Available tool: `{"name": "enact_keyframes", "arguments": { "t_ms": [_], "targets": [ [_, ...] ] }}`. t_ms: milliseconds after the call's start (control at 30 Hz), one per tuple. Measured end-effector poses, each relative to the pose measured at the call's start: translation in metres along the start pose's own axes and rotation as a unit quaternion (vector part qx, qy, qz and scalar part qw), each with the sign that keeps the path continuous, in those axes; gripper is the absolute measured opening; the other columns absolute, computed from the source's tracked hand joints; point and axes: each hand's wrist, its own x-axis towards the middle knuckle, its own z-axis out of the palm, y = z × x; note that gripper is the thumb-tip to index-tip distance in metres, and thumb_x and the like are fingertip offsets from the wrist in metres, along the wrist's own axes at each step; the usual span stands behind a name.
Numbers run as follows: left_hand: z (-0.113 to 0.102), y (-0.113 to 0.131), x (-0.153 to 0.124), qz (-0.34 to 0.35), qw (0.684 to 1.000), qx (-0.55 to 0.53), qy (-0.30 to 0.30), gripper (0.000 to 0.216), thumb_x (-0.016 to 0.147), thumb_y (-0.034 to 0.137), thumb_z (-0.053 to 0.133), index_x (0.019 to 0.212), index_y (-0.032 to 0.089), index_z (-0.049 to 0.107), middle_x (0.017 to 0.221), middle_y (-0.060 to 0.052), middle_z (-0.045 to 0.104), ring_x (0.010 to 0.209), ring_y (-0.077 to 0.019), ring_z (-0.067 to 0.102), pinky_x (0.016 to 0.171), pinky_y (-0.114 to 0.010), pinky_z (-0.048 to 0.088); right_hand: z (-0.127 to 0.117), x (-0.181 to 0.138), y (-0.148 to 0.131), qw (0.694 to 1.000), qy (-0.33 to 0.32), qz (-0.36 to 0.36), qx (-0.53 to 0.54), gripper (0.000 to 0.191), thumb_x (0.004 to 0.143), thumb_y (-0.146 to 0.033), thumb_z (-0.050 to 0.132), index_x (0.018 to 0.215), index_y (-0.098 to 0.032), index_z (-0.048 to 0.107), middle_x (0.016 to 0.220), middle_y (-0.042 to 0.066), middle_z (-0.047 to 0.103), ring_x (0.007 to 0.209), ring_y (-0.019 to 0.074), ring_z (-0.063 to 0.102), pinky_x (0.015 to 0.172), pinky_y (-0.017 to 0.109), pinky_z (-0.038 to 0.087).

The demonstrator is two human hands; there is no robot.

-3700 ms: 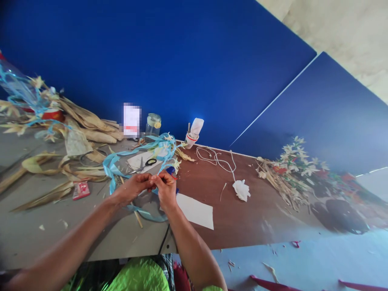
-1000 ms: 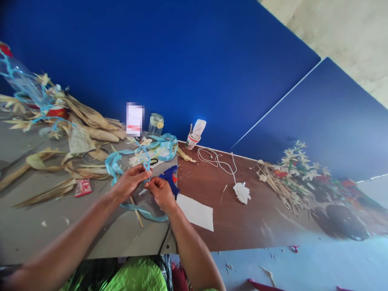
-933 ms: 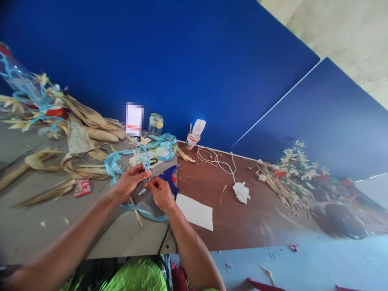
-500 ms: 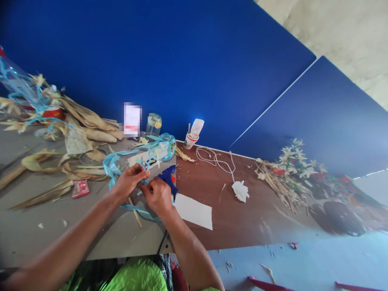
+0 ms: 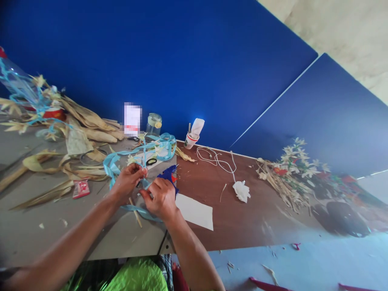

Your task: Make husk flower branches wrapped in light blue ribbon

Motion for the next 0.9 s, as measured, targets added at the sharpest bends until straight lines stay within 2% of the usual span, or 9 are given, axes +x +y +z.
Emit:
{"name": "enact_keyframes", "arguments": {
  "t_ms": [267,333,400,467,533,633,733,800,900],
  "targets": [
    [-0.005,0.005,0.004,0.005,0.997,-0.072,0.029,0.027,0.063,0.03,0.073,0.065,0.018,0.05,0.057,0.005,0.052,0.053,-0.0074,0.048,0.052,-0.02,0.035,-0.003,-0.004,-0.002,0.998,-0.037,-0.024,0.055,0.029,0.081,-0.035,0.057,0.056,-0.02,0.054,0.062,0.003,0.05,0.063,0.0158,0.045,0.064,0.031,0.032],
    [-0.005,0.01,0.004,-0.001,0.995,-0.092,0.03,0.027,0.062,0.03,0.073,0.064,0.017,0.05,0.058,0.004,0.053,0.054,-0.007,0.048,0.053,-0.02,0.036,-0.002,-0.005,-0.002,0.994,-0.012,0.002,0.109,0.026,0.081,-0.034,0.055,0.06,-0.02,0.056,0.064,0.004,0.052,0.066,0.0166,0.047,0.066,0.032,0.035],
    [-0.005,0.013,0.003,-0.009,0.994,-0.103,0.018,0.026,0.062,0.031,0.074,0.063,0.017,0.052,0.059,0.004,0.054,0.054,-0.0068,0.048,0.053,-0.02,0.037,-0.001,-0.004,0.001,0.984,0.054,0.061,0.162,0.02,0.083,-0.031,0.051,0.069,-0.02,0.059,0.072,0.005,0.055,0.071,0.0176,0.05,0.067,0.032,0.037],
    [-0.005,0.014,0.002,-0.023,0.994,-0.106,0.003,0.025,0.063,0.031,0.074,0.064,0.016,0.054,0.06,0.003,0.055,0.054,-0.0066,0.049,0.054,-0.019,0.037,0.001,-0.001,0.006,0.96,0.124,0.143,0.206,0.016,0.083,-0.03,0.05,0.079,-0.02,0.06,0.082,0.007,0.057,0.077,0.0179,0.052,0.069,0.031,0.039],
    [-0.005,0.014,0.001,-0.04,0.993,-0.111,-0.011,0.025,0.063,0.031,0.074,0.065,0.016,0.055,0.061,0.003,0.057,0.055,-0.0067,0.05,0.054,-0.019,0.037,0.005,0.002,0.013,0.924,0.149,0.229,0.268,0.016,0.081,-0.033,0.053,0.082,-0.019,0.062,0.082,0.005,0.058,0.074,0.0162,0.052,0.067,0.029,0.04],
    [-0.005,0.014,0.0,-0.062,0.99,-0.123,-0.033,0.025,0.064,0.031,0.074,0.066,0.016,0.055,0.064,0.003,0.058,0.057,-0.0072,0.051,0.055,-0.019,0.038,0.012,0.006,0.021,0.834,0.121,0.343,0.415,0.03,0.079,-0.046,0.055,0.072,-0.018,0.063,0.054,-0.002,0.047,0.05,0.0104,0.039,0.051,0.024,0.032],
    [-0.005,0.014,-0.002,-0.077,0.989,-0.116,-0.056,0.025,0.063,0.03,0.075,0.065,0.016,0.055,0.066,0.002,0.06,0.058,-0.0075,0.052,0.056,-0.019,0.039,0.019,0.007,0.024,0.756,0.115,0.385,0.517,0.04,0.074,-0.055,0.057,0.063,-0.017,0.061,0.046,-0.004,0.042,0.045,0.0076,0.031,0.046,0.023,0.026],
    [-0.003,0.014,-0.003,-0.08,0.989,-0.109,-0.068,0.025,0.062,0.029,0.076,0.065,0.015,0.056,0.066,0.002,0.06,0.058,-0.0076,0.052,0.056,-0.019,0.039,0.021,0.008,0.023,0.737,0.096,0.384,0.548,0.037,0.067,-0.054,0.064,0.063,-0.017,0.062,0.051,-0.003,0.047,0.047,0.0075,0.036,0.047,0.022,0.028],
    [-0.001,0.014,-0.004,-0.08,0.988,-0.106,-0.079,0.025,0.06,0.028,0.076,0.065,0.015,0.056,0.066,0.002,0.059,0.059,-0.0079,0.052,0.056,-0.02,0.039,0.023,0.008,0.019,0.736,0.021,0.372,0.565,0.032,0.065,-0.048,0.069,0.066,-0.017,0.065,0.053,-0.003,0.049,0.05,0.0081,0.04,0.05,0.022,0.031]
  ]
}}
